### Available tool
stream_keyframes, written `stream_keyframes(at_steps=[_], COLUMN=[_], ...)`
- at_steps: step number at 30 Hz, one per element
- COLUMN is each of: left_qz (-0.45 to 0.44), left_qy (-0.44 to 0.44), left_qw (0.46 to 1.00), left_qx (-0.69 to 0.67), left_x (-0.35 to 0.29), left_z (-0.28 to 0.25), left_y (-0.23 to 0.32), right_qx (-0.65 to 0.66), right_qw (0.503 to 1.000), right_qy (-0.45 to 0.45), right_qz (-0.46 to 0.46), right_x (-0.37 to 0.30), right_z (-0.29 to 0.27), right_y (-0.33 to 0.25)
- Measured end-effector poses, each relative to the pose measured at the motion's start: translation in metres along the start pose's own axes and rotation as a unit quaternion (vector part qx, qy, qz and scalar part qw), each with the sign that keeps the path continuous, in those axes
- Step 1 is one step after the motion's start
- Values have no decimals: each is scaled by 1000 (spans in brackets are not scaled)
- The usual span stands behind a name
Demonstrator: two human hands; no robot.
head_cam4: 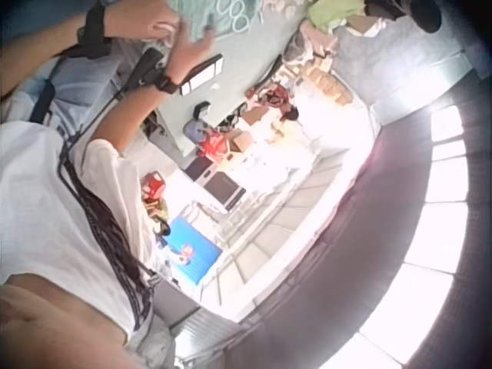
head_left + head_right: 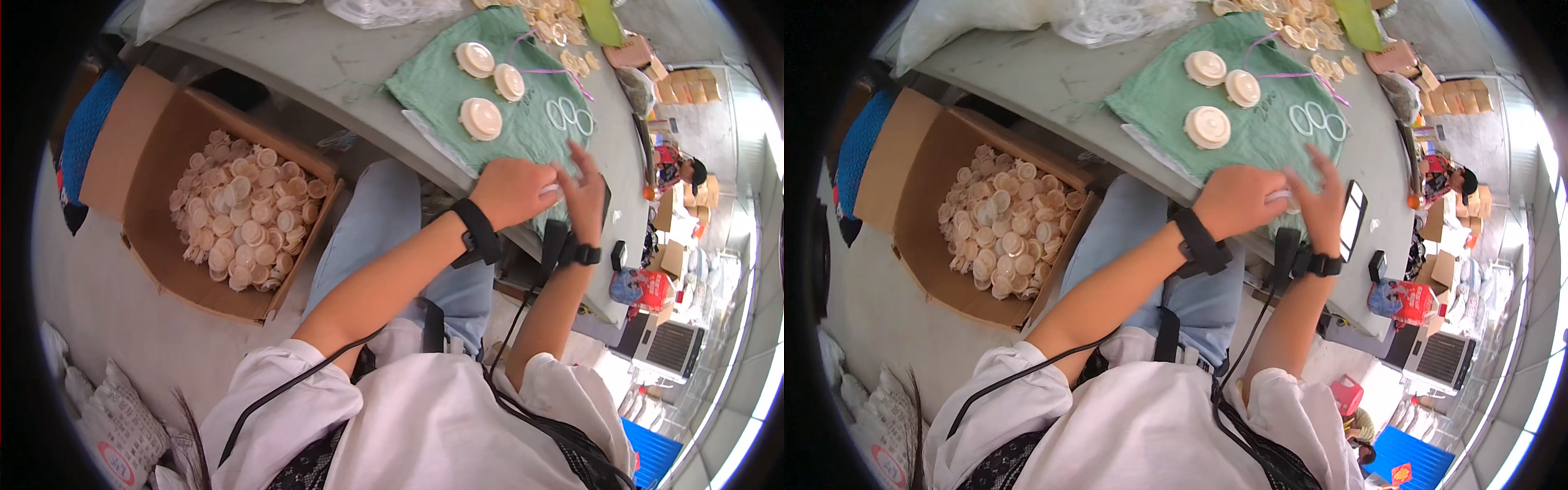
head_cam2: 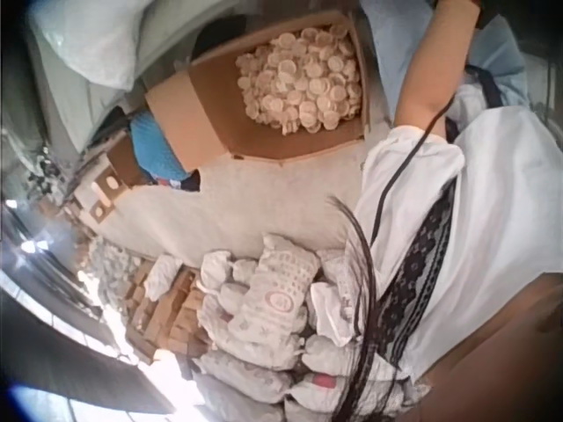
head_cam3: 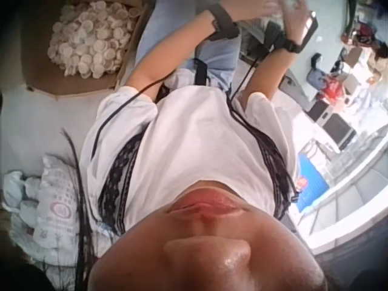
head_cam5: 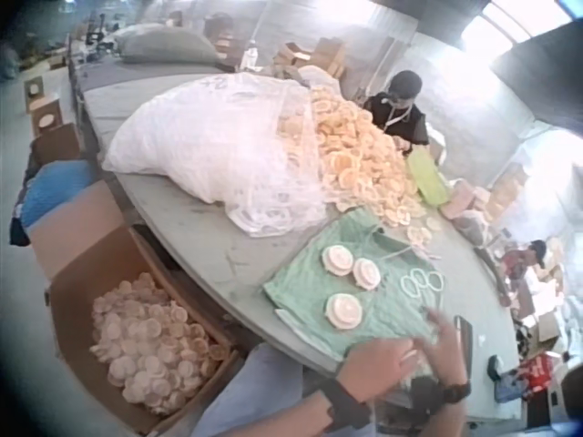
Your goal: Manually assembling small plastic circular components by fitting rings and center pieces together.
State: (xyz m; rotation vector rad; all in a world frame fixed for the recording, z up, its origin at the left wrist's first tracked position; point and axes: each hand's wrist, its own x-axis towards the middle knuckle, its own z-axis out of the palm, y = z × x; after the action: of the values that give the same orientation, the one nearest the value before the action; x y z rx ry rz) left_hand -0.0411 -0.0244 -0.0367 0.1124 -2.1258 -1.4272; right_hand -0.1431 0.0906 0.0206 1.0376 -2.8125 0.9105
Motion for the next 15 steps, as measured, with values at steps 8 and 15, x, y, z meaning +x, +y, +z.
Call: stream_keyframes(at_steps=[8,15], left_qz=[-10,33], left_qy=[60,37], left_qw=[997,998], left_qx=[-56,-30], left_x=[2,-3], left_z=[-3,11], left_y=[3,-10], right_qx=[157,139], right_qw=[985,965], right_qy=[66,-155], right_qz=[21,-162], right_x=[-12,43], right_z=[24,15], right_y=[22,-74])
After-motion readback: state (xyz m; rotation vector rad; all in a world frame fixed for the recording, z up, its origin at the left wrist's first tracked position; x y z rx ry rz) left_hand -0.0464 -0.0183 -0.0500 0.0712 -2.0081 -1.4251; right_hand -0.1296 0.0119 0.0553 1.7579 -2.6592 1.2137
